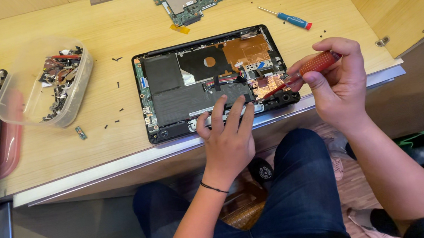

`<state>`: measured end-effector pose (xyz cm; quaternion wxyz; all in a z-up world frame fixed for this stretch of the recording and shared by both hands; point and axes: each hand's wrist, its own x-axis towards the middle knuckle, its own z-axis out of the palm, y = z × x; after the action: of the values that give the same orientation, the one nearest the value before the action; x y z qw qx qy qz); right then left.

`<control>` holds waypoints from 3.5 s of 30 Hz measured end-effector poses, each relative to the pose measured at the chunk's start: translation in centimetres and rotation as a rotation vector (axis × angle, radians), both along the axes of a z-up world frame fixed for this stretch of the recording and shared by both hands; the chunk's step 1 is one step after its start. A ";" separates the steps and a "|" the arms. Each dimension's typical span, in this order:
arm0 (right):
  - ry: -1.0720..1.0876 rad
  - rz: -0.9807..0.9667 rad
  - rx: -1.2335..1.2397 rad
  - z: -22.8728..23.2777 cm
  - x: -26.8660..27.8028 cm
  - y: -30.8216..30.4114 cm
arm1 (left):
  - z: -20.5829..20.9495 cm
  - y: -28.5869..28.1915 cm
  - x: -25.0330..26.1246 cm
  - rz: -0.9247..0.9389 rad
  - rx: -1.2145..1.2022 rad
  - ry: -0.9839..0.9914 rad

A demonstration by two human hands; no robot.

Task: The person uses a screwdriver to remove screws from the internal frame of a disassembled laptop. They then use their hands to lift and remove the motherboard from the laptop chassis.

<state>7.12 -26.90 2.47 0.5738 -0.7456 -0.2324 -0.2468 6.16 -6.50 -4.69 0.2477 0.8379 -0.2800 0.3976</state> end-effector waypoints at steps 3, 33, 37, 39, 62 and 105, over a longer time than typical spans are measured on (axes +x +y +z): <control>-0.009 -0.005 -0.014 0.0 0.2 0.3 | 0.2 -0.1 0.0 0.007 -0.005 0.012; -0.153 -0.567 -1.629 10.3 0.7 4.6 | 6.6 -2.4 4.1 -0.467 -0.546 0.482; -0.262 -0.627 -1.608 10.8 1.4 3.8 | 6.8 -2.8 5.9 -0.514 -0.557 0.495; -0.084 0.145 -1.171 13.2 1.5 4.3 | 7.2 -2.0 6.2 -0.507 -0.435 0.575; -0.135 0.058 -1.396 8.5 3.6 2.3 | 8.5 -1.0 5.1 -0.862 -0.825 1.033; 0.024 0.288 -1.124 10.1 2.7 3.7 | 4.7 -2.8 5.2 -1.030 -0.956 0.874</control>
<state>9.80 -23.21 12.53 0.1202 -0.8993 -0.4205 0.0035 11.38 -9.26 -0.02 0.8151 0.4880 -0.3080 -0.0512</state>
